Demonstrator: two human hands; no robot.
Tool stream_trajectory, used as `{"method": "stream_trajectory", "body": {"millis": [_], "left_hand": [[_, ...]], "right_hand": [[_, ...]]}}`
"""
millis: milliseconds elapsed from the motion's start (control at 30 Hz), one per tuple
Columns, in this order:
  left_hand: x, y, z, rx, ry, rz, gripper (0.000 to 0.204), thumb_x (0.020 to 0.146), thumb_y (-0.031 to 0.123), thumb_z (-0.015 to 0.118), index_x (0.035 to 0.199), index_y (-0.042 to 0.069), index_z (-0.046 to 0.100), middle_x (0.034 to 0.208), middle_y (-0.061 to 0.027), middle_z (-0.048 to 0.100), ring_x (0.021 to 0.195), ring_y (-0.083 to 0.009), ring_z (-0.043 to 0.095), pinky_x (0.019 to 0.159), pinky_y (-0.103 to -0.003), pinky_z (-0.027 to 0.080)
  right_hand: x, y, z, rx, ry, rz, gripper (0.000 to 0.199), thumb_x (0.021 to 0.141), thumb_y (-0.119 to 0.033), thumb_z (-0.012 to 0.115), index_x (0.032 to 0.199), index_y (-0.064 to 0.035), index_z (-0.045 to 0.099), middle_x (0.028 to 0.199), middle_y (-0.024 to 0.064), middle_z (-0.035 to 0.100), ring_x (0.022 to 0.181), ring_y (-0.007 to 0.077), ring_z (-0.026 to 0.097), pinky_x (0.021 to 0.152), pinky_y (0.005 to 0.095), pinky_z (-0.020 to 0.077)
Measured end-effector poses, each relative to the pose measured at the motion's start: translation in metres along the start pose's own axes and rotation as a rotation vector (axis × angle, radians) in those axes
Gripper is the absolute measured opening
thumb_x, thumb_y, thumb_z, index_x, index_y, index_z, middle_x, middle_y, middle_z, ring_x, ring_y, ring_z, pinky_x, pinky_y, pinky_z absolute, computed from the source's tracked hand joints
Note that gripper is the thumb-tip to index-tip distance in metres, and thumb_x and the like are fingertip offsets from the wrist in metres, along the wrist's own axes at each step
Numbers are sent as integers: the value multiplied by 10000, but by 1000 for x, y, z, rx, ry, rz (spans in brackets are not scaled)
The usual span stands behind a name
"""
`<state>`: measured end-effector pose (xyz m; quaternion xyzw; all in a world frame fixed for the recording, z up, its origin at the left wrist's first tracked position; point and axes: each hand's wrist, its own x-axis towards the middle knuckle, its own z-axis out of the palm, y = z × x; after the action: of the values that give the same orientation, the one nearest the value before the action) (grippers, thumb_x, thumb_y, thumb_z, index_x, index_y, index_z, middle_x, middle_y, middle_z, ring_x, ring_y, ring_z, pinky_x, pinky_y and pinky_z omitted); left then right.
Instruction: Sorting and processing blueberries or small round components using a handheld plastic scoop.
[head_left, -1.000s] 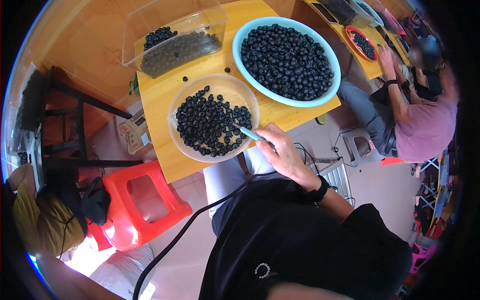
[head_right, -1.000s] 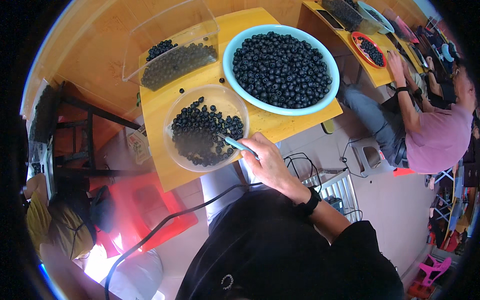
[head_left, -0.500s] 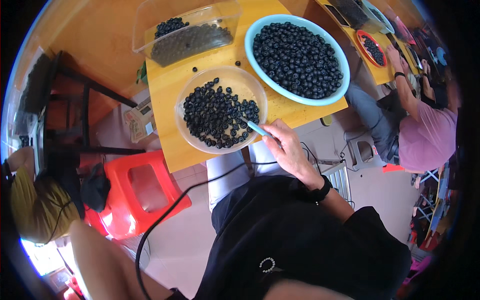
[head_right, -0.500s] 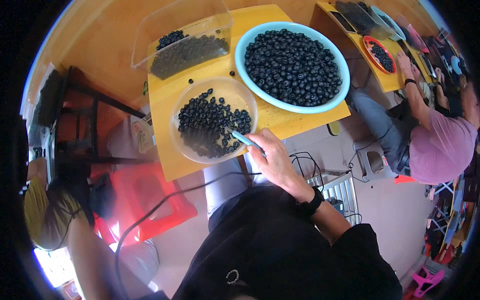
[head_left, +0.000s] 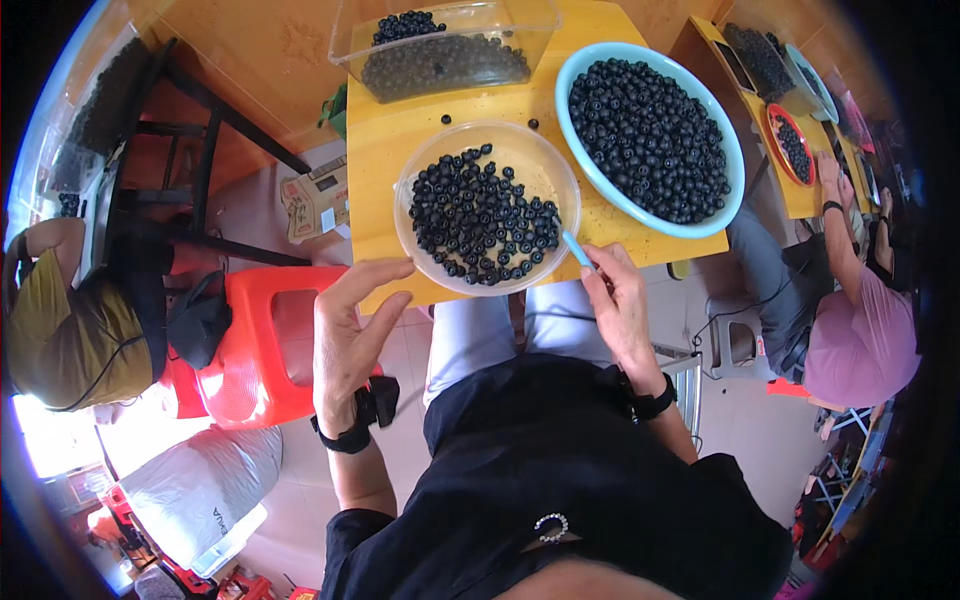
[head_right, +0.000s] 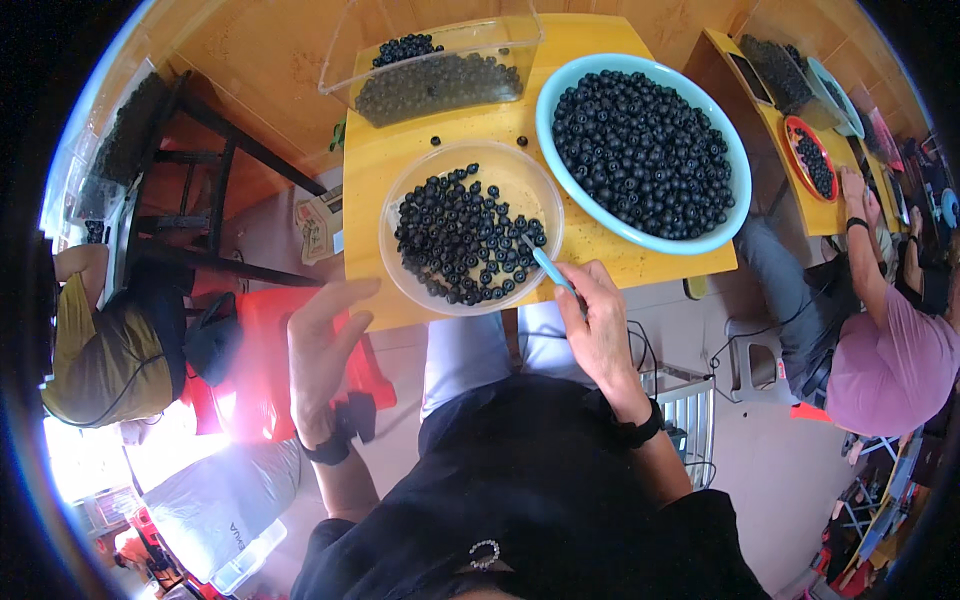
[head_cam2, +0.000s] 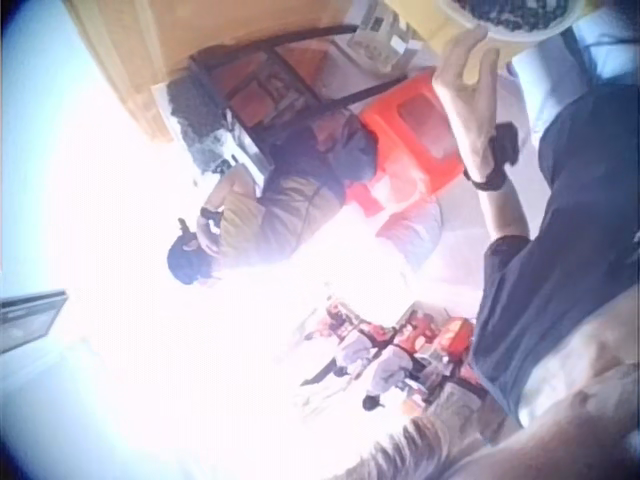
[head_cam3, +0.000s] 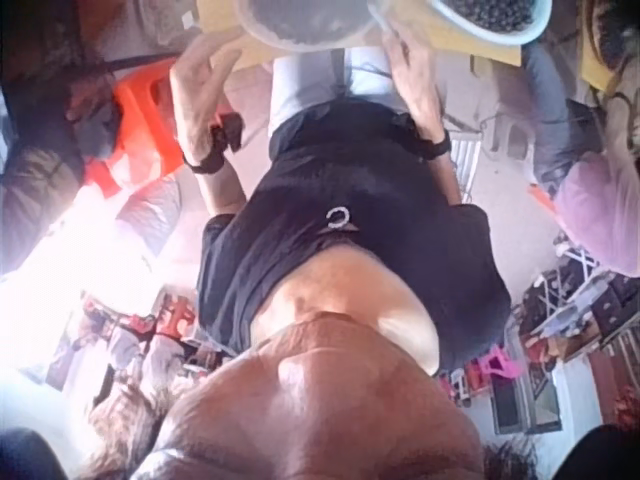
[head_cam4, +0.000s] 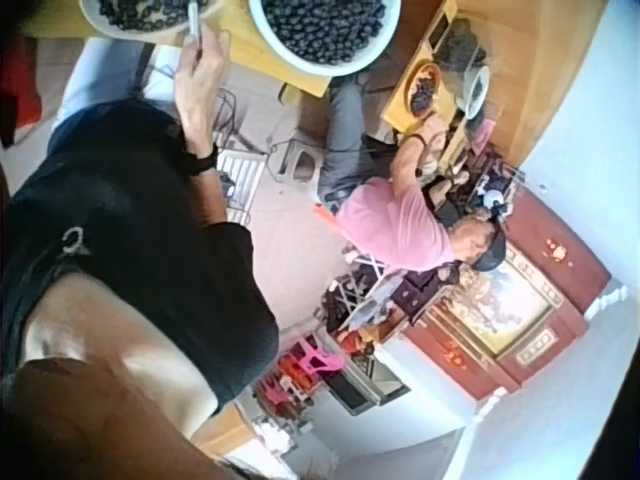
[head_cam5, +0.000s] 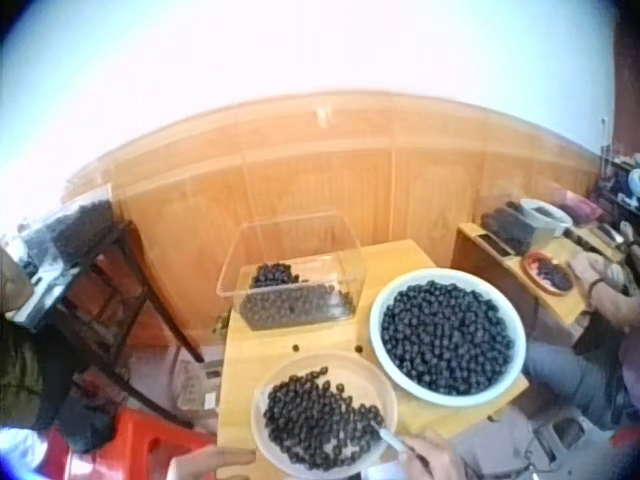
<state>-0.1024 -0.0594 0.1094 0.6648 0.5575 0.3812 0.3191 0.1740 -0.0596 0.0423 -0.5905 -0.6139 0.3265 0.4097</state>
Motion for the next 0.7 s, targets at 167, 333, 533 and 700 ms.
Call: {"method": "stream_trajectory", "body": {"millis": [167,333,533,700], "left_hand": [[3,-32,36,-190,-14,-212,154,805,13,607,950,-11,654,869,-95,663,780,-128,619,707,-246,487],[49,-32,78,-211,-64,-231,139,779,15,628,914,-14,643,795,-105,660,703,-132,619,644,-260,490],[80,-46,125,108,-81,83,259,722,-24,649,978,17,635,869,-113,594,675,-221,608,631,-316,484],[77,-52,141,192,-99,112,222,712,-45,596,917,33,629,889,-140,538,808,-348,561,706,-403,460]], "right_hand": [[5,6,3,21,32,32,210,826,-5,546,1028,26,596,751,73,466,648,158,459,576,266,363],[14,14,0,38,29,39,215,838,-21,537,1039,37,589,747,38,429,624,109,432,547,237,344],[22,13,-4,62,20,18,216,835,-32,546,1039,25,594,735,60,437,620,135,431,547,258,344],[21,15,-3,84,-9,33,229,835,-47,550,1051,7,600,734,58,435,631,143,433,558,262,349]]}}
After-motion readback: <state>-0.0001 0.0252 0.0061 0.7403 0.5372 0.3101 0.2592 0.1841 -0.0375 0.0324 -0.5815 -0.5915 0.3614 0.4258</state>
